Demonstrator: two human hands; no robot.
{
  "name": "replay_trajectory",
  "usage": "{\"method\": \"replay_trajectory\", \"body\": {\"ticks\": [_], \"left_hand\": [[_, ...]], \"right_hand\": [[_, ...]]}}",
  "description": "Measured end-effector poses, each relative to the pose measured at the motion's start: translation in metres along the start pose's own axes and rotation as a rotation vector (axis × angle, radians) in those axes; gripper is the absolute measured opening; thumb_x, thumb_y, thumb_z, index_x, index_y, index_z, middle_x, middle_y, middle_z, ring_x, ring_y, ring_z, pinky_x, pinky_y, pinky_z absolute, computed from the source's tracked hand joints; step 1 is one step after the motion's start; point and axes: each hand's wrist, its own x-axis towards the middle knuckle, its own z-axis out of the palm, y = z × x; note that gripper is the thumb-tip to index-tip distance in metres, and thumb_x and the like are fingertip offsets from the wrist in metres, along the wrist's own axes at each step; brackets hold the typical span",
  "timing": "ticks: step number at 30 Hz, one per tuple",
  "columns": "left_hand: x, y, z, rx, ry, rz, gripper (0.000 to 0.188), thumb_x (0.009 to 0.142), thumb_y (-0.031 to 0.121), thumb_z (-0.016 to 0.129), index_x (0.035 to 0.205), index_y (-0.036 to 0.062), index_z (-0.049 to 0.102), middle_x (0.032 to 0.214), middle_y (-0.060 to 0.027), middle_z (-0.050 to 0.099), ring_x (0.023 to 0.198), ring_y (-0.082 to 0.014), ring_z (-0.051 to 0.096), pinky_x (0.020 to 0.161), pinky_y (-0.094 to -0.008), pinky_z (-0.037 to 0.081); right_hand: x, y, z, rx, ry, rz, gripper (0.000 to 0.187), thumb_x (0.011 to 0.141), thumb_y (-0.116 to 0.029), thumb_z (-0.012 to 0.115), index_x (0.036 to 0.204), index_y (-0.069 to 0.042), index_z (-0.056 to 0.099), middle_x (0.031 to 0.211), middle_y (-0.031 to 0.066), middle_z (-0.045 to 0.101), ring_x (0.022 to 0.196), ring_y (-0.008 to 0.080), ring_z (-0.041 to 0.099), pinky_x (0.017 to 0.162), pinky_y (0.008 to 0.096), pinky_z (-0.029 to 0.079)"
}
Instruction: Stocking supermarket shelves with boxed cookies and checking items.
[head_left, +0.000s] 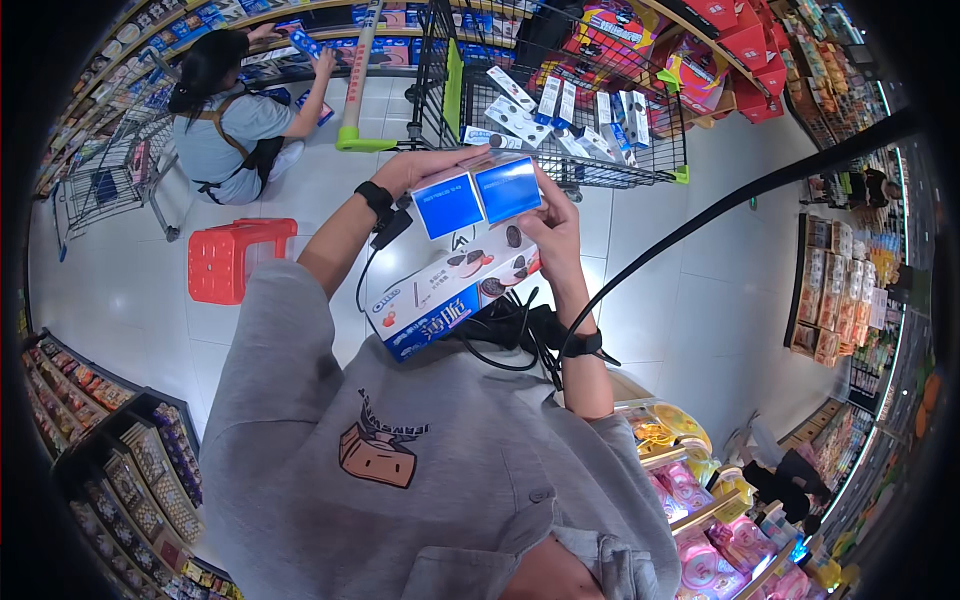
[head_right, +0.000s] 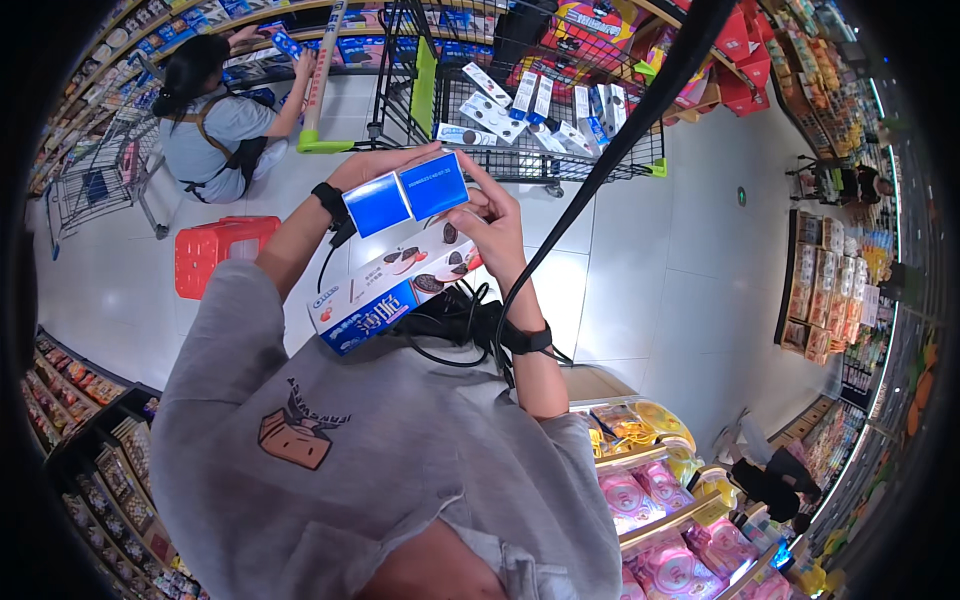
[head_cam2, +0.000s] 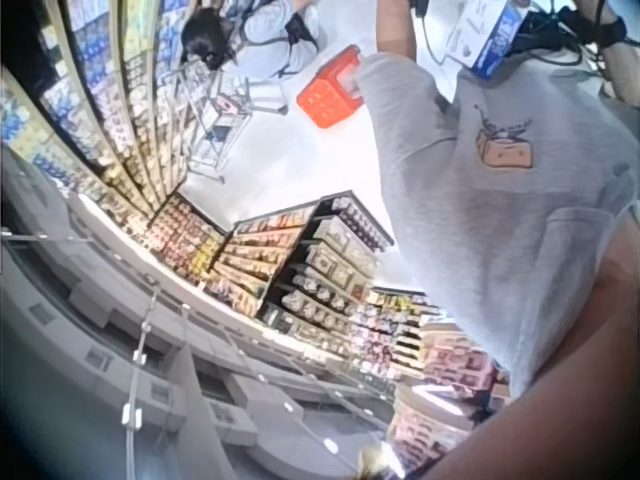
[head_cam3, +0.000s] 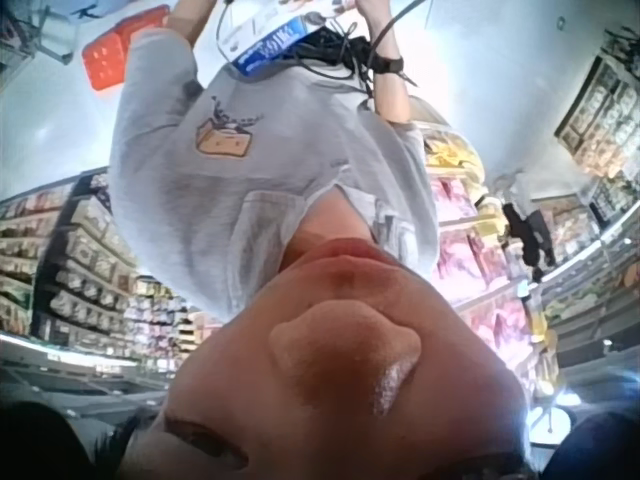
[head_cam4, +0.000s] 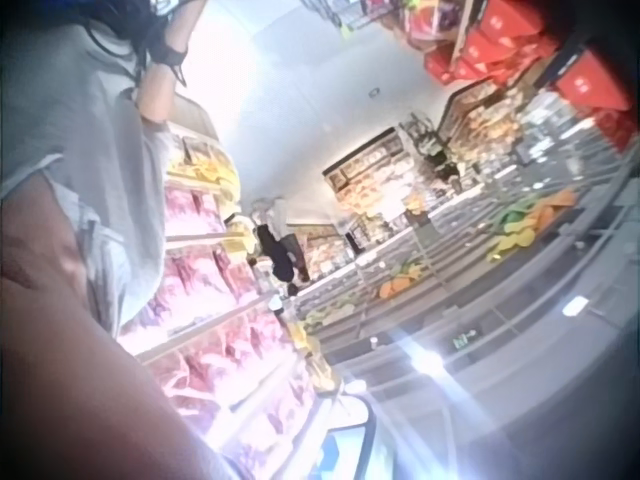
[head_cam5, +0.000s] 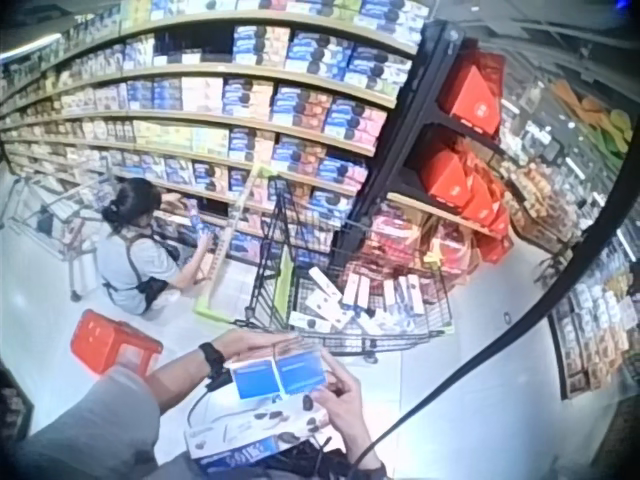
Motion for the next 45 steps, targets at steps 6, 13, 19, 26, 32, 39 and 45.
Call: {"method": "replay_trajectory", "body": {"ticks": [6, 13, 19, 26, 32, 39, 45], "left_hand": [[0.039, 0.009, -0.029, 0.172, -0.106, -0.171, 0.043, 0.093, 0.041, 0.057, 0.108, 0.0014, 0.063, 0.091, -0.0100, 0.070, 0.066, -0.0126, 0.068, 0.057, -0.0245, 0.058], [0.054, 0.014, -0.032, 0.333, -0.138, -0.161, 0.052, 0.092, 0.050, 0.053, 0.113, 0.0037, 0.061, 0.099, -0.0106, 0.069, 0.071, -0.0132, 0.067, 0.063, -0.0254, 0.058], [0.059, 0.011, -0.036, 0.336, -0.135, -0.142, 0.055, 0.088, 0.059, 0.055, 0.108, 0.0091, 0.065, 0.092, -0.0042, 0.069, 0.068, -0.0090, 0.066, 0.058, -0.0238, 0.056], [0.060, 0.008, -0.044, 0.328, -0.121, -0.109, 0.052, 0.089, 0.055, 0.056, 0.108, 0.0080, 0.065, 0.092, -0.0048, 0.069, 0.069, -0.0089, 0.066, 0.060, -0.0221, 0.057], [0.060, 0.002, -0.043, 0.231, -0.145, -0.115, 0.050, 0.089, 0.054, 0.056, 0.105, 0.0080, 0.065, 0.091, -0.0051, 0.069, 0.068, -0.0089, 0.066, 0.058, -0.0221, 0.057], [0.054, 0.002, -0.043, 0.250, -0.155, -0.131, 0.048, 0.088, 0.054, 0.057, 0.100, 0.0086, 0.066, 0.089, -0.0042, 0.070, 0.067, -0.0082, 0.066, 0.057, -0.0217, 0.056], [0.051, 0.004, -0.039, 0.286, -0.128, -0.137, 0.049, 0.089, 0.056, 0.055, 0.101, 0.0092, 0.067, 0.089, -0.0040, 0.070, 0.067, -0.0083, 0.066, 0.056, -0.0225, 0.056]], "right_hand": [[-0.005, 0.002, 0.001, -0.045, 0.098, -0.007, 0.073, 0.077, 0.002, 0.067, 0.142, -0.001, 0.036, 0.100, 0.0083, 0.068, 0.084, 0.0102, 0.064, 0.075, 0.0190, 0.047], [-0.006, -0.004, 0.004, -0.028, 0.121, -0.039, 0.073, 0.077, 0.000, 0.068, 0.142, -0.001, 0.036, 0.098, 0.0074, 0.068, 0.082, 0.0093, 0.064, 0.071, 0.0183, 0.047], [-0.008, 0.002, 0.002, 0.000, 0.135, -0.044, 0.073, 0.077, -0.004, 0.071, 0.142, -0.001, 0.037, 0.094, 0.0059, 0.068, 0.078, 0.0072, 0.063, 0.068, 0.0173, 0.046], [-0.006, 0.001, 0.005, -0.040, 0.146, -0.035, 0.072, 0.078, -0.006, 0.071, 0.141, -0.001, 0.038, 0.093, 0.0052, 0.068, 0.077, 0.0065, 0.062, 0.066, 0.0173, 0.047], [-0.007, 0.007, 0.001, 0.001, 0.143, -0.053, 0.070, 0.079, -0.006, 0.071, 0.140, 0.000, 0.038, 0.094, 0.0056, 0.068, 0.076, 0.0072, 0.063, 0.068, 0.0194, 0.049], [-0.007, 0.009, 0.000, 0.010, 0.125, -0.046, 0.069, 0.080, -0.006, 0.070, 0.140, 0.000, 0.038, 0.095, 0.0066, 0.068, 0.079, 0.0077, 0.063, 0.070, 0.0202, 0.049], [-0.007, 0.010, 0.000, 0.014, 0.137, -0.047, 0.069, 0.080, -0.007, 0.071, 0.140, 0.001, 0.038, 0.097, 0.0070, 0.067, 0.081, 0.0082, 0.063, 0.073, 0.0206, 0.049]]}}
